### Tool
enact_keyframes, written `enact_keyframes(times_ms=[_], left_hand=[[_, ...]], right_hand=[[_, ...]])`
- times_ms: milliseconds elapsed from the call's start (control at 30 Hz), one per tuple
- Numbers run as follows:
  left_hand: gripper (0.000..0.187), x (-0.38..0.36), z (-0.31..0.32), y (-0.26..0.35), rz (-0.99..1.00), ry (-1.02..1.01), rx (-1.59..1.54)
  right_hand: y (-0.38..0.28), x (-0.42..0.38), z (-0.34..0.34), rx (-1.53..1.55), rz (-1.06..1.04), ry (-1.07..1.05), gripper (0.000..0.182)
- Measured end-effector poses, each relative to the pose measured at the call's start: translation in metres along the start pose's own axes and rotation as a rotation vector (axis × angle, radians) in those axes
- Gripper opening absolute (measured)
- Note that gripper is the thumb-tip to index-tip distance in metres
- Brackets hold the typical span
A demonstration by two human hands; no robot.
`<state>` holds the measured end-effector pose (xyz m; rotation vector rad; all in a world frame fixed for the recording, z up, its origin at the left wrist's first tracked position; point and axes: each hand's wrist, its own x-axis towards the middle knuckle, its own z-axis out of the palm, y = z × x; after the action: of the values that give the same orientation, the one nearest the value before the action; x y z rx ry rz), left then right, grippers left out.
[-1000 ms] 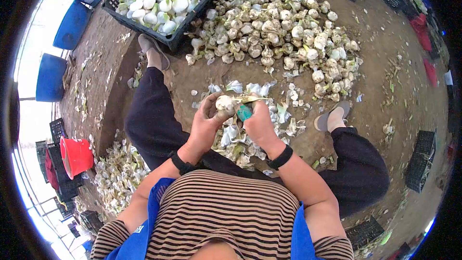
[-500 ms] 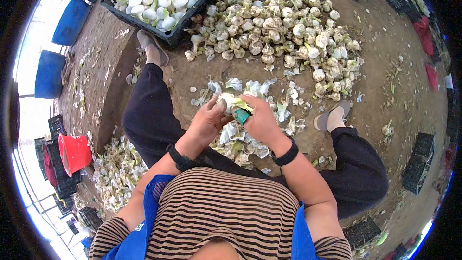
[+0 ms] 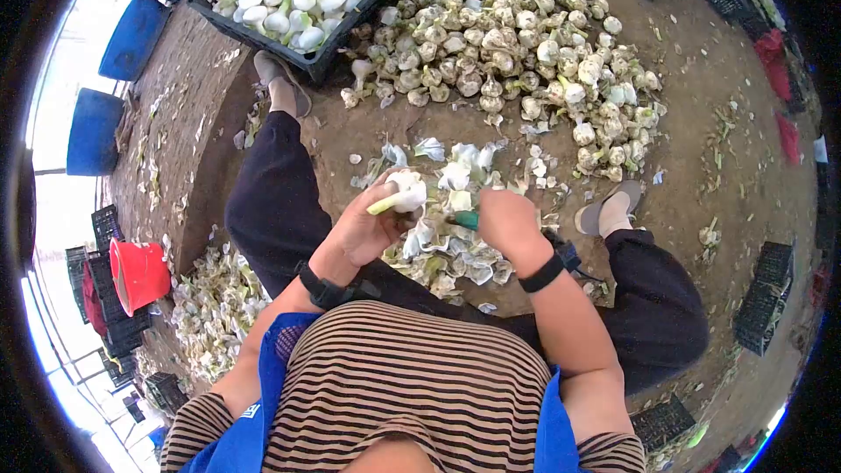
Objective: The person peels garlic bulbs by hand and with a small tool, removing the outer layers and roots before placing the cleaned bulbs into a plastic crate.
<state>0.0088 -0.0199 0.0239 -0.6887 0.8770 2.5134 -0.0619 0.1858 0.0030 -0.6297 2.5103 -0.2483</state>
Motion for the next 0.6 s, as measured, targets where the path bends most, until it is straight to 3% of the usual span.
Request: enact_keyframes(times_ms=[33,100,133,233,467,567,600], left_hand=[[0.042,0.001,-0.002,-0.001,0.000,0.004,-0.001],[0.041,0.004,-0.006,-0.007,0.052,0.025,0.025],[0.041,0.006,-0.006,-0.011,0.050,0.025,0.026],[0.036,0.010,-0.006,-0.017,0.058,-0.010,-0.045],[0.033,0.008,-0.013,-0.019,0.064,0.003,-0.057],[0.038,-0.004,0.001,-0.004,-0.018,-0.036,0.035],[0.042,-0.007,0.003,-0.002,-0.086,-0.138,0.168]], right_hand=[[-0.006,0.000,-0.003,0.002,-0.003,-0.003,0.022],[-0.020,-0.002,-0.014,0.562,-0.103,0.196,0.016],[-0.043,-0.005,-0.023,0.853,-0.284,0.481,0.012],[-0.047,0.002,-0.018,0.650,-0.447,0.543,0.022],[-0.048,0.002,-0.018,0.398,-0.547,0.632,0.018],[-0.033,0.016,-0.013,0.402,-0.452,0.620,0.014],[-0.026,0.022,-0.010,0.277,-0.379,0.633,0.014]])
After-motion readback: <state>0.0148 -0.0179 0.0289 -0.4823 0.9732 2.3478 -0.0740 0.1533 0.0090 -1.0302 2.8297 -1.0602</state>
